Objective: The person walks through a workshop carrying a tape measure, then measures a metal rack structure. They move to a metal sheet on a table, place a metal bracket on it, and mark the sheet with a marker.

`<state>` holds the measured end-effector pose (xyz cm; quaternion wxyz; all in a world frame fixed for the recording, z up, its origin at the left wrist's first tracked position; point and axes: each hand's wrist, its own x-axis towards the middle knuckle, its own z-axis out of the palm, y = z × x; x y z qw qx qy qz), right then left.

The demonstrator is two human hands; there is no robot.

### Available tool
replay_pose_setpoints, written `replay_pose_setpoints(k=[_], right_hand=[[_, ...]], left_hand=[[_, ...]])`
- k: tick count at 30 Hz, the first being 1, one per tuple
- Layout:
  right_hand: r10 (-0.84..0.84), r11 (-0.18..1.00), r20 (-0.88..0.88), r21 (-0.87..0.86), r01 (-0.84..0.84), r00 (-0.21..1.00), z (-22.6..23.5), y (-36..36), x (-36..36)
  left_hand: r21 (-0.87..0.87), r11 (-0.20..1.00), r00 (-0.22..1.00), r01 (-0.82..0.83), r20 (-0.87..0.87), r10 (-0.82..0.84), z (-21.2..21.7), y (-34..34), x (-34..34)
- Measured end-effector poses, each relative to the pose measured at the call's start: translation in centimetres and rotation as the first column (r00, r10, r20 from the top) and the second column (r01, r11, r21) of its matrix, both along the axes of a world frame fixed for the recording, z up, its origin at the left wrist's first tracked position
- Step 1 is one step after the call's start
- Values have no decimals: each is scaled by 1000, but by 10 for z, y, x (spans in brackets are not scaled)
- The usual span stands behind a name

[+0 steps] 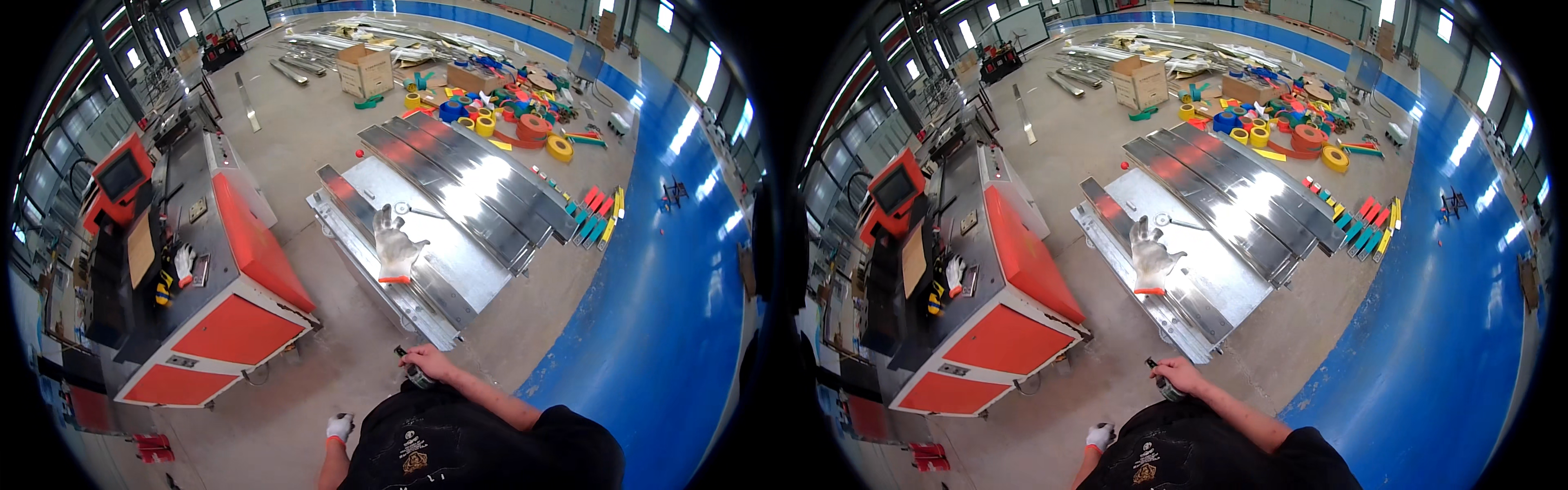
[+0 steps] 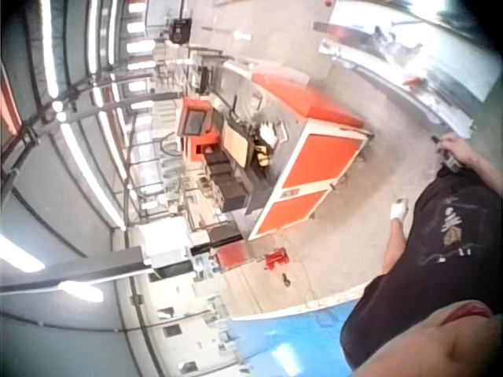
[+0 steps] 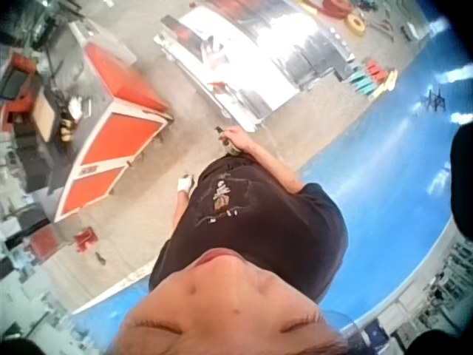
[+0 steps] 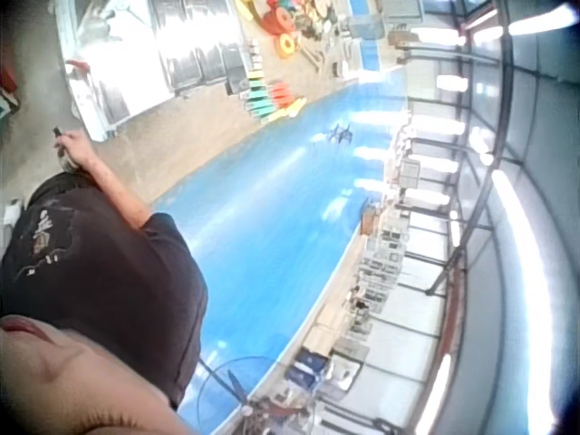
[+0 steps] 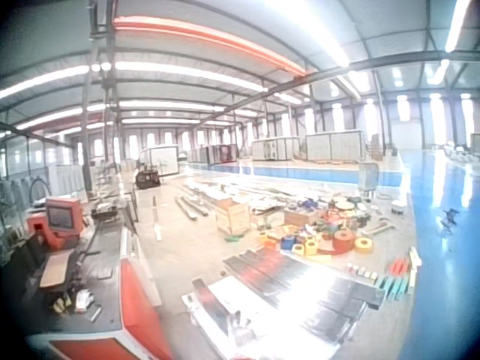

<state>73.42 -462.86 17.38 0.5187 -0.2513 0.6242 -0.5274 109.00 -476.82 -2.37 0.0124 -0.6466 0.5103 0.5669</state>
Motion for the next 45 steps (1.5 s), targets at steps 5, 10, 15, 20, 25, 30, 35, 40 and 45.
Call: replay_pose_setpoints(k=[5, 10, 15, 20, 25, 30, 35, 40, 45], right_hand=[[36, 999, -56, -22, -38, 998, 21, -58, -28], [-43, 992, 134, -111, 58, 990, 29, -105, -35], [-392, 902, 133, -140, 409, 910, 63, -122, -49], [-591, 778, -71, -310, 546, 803, 101, -174, -60], [-661, 735, -700, -533, 419, 269, 124, -244, -101], [-649, 637, -735, -385, 668, 196, 112, -268, -172], [-170, 577, -983, -42, 816, 70, 27, -210, -280], [195, 654, -965, 259, 711, 173, 3, -246, -323], [338, 698, -935, 327, 637, 108, -14, -256, -339]], left_hand=[[-100, 987, 991, 126, 49, -122, 46, -32, -59], [-174, 982, 966, 73, -233, -113, 94, -84, -122], [-23, 969, 664, 246, -725, -185, 225, -110, -247], [79, 868, 350, 489, -930, -112, 279, -135, -330], [110, 763, 279, 637, -956, -95, 293, -207, -380], [-169, 702, 331, 692, -789, -517, 314, -302, -413], [-655, 208, 318, 726, 52, -947, 319, -372, -442], [-690, -429, -127, 583, 444, -887, 303, -396, -485], [-647, -417, -163, 638, 416, -895, 272, -389, -492]])
